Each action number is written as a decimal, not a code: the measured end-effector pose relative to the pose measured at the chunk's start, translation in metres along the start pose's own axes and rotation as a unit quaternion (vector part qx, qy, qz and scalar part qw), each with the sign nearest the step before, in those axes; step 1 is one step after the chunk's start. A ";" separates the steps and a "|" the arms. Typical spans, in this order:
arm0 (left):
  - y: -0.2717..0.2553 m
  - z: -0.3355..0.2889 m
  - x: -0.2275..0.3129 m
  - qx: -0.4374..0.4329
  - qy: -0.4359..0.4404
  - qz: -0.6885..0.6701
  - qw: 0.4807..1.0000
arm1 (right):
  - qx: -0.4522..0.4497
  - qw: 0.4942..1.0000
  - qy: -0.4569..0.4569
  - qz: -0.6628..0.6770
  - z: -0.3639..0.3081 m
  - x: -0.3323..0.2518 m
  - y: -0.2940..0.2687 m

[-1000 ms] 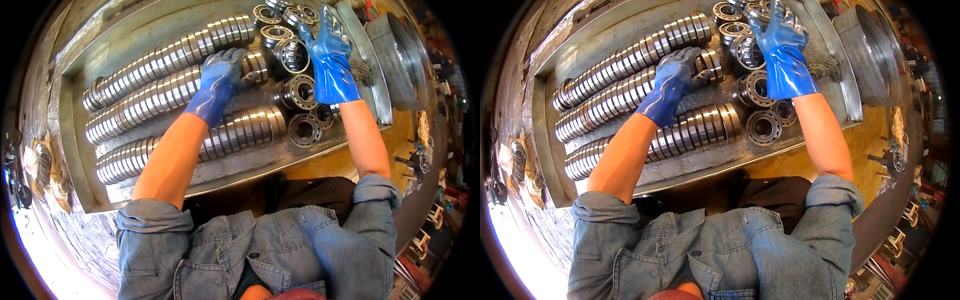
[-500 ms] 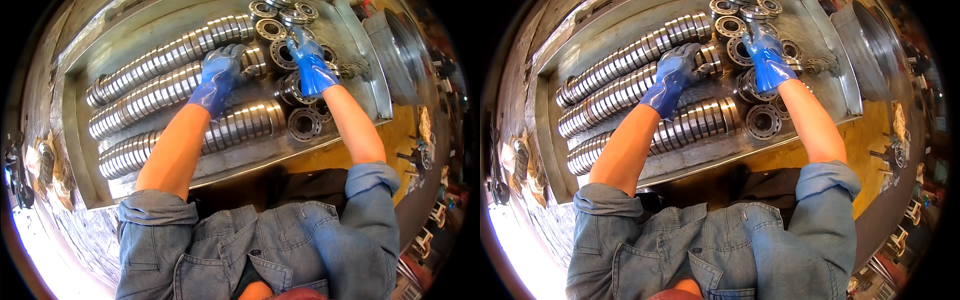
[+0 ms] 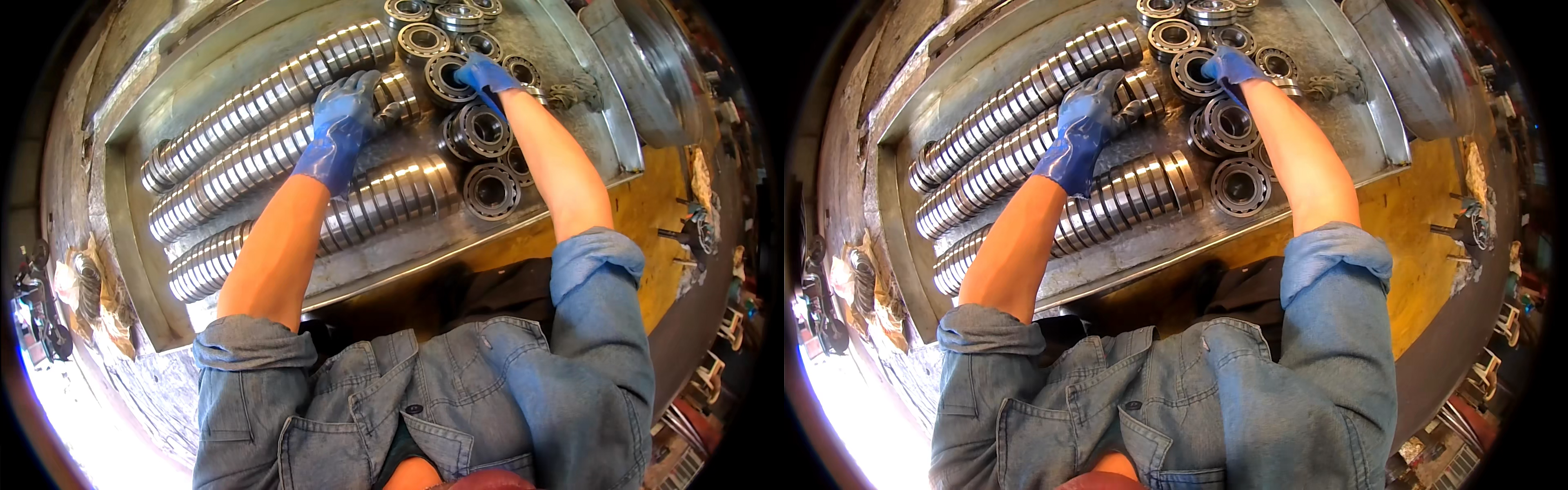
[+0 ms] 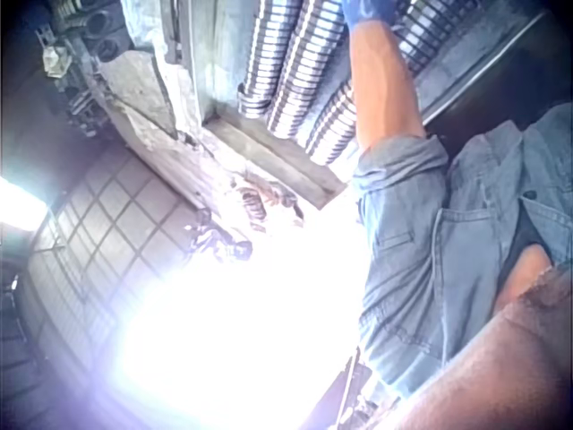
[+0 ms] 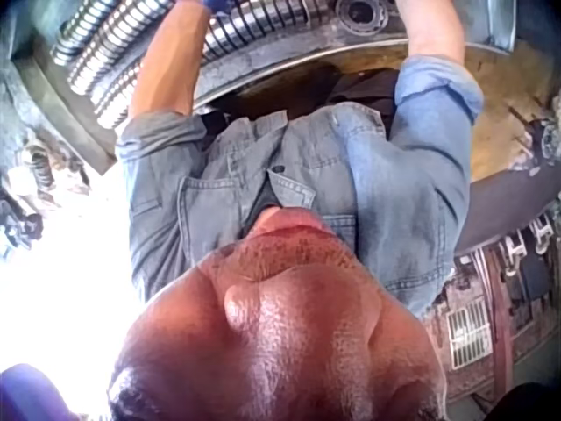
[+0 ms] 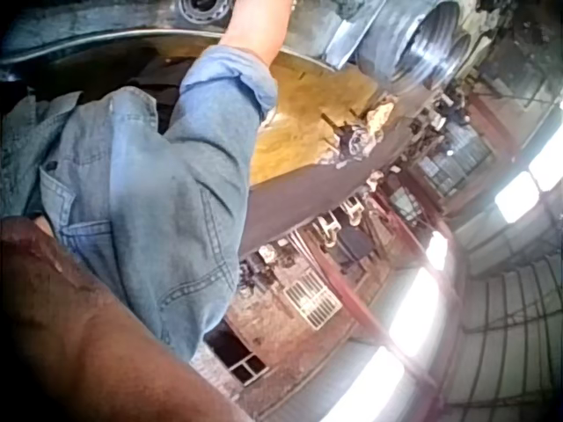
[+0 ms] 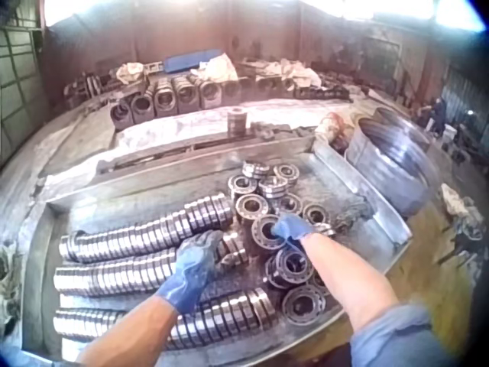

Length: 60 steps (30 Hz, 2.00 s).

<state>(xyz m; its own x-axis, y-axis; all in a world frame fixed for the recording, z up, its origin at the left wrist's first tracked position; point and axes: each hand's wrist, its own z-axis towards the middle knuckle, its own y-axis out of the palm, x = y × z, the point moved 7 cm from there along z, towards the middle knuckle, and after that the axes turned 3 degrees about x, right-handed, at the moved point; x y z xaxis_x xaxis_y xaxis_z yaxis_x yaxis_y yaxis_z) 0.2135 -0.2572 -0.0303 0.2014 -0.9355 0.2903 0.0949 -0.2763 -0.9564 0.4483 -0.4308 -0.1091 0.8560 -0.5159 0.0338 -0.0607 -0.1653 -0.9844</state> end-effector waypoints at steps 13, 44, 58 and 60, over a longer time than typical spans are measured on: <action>0.003 -0.005 -0.006 0.039 -0.005 0.051 0.998 | 0.157 0.947 -0.022 0.281 -0.035 -0.085 -0.091; -0.017 -0.017 -0.016 0.073 0.023 -0.073 0.994 | -0.162 0.803 0.237 0.522 -0.259 -0.071 -0.004; 0.024 -0.091 0.140 -0.009 0.248 -0.161 0.955 | 0.014 0.866 0.083 0.494 -0.216 -0.112 -0.055; -0.005 -0.101 0.168 -0.131 0.220 -0.235 0.938 | 0.068 0.899 0.104 0.420 -0.202 -0.087 -0.060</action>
<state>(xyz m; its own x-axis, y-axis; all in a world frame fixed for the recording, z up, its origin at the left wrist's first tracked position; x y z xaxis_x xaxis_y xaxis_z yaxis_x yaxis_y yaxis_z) 0.1481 -0.4352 0.0200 -0.2300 -0.6814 0.6949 -0.1816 -0.6714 -0.7185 0.2738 -0.5461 -0.0183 0.4221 -0.5588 -0.7138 -0.5660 0.4527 -0.6891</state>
